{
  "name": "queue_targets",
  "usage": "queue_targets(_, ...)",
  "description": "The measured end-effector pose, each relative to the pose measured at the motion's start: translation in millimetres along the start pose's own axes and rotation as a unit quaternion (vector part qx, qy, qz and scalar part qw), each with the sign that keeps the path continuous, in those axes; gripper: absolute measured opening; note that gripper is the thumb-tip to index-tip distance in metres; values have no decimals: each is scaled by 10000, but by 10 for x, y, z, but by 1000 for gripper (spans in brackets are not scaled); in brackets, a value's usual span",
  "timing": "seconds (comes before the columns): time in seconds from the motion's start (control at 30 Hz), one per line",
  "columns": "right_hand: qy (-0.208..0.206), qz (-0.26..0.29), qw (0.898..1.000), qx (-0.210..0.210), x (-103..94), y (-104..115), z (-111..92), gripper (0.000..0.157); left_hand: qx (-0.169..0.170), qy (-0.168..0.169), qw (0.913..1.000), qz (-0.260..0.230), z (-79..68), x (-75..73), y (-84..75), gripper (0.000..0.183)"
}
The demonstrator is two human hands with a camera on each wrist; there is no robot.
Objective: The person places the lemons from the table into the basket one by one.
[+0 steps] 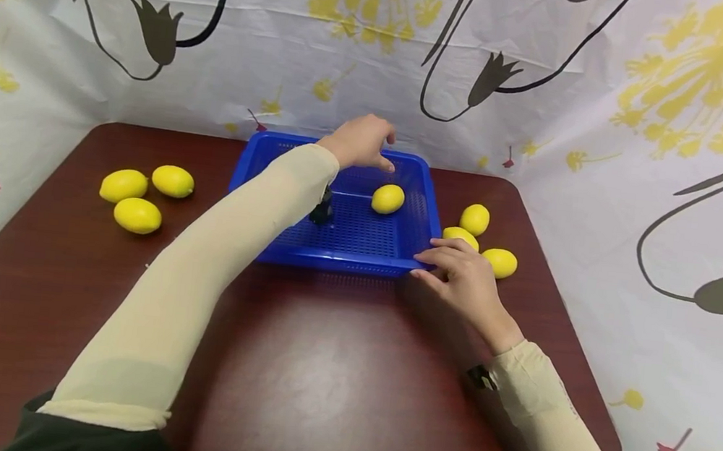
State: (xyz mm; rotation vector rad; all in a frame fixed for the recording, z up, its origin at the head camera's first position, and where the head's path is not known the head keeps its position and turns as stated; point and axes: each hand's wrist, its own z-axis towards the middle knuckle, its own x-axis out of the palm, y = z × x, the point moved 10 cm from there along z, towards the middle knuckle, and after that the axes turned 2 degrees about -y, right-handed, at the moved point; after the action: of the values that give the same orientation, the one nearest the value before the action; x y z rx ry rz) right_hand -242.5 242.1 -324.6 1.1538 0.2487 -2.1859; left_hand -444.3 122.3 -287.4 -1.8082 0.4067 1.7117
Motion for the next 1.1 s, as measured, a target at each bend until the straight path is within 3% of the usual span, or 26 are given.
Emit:
queue_targets(0.47, -56, 69, 10000, 13, 2, 12, 3, 30, -75, -215, 9991, -353, -189, -196, 200, 46)
queue_targets(0.93, 49, 8, 9999, 165, 16, -21, -9, 29, -144, -555, 9967, -573, -542, -364, 558, 41)
queue_targets(1.1, 52, 32, 9998, 163, 30, -9, -6, 30, -250, -597, 9957, -663, -682, -404, 754, 40)
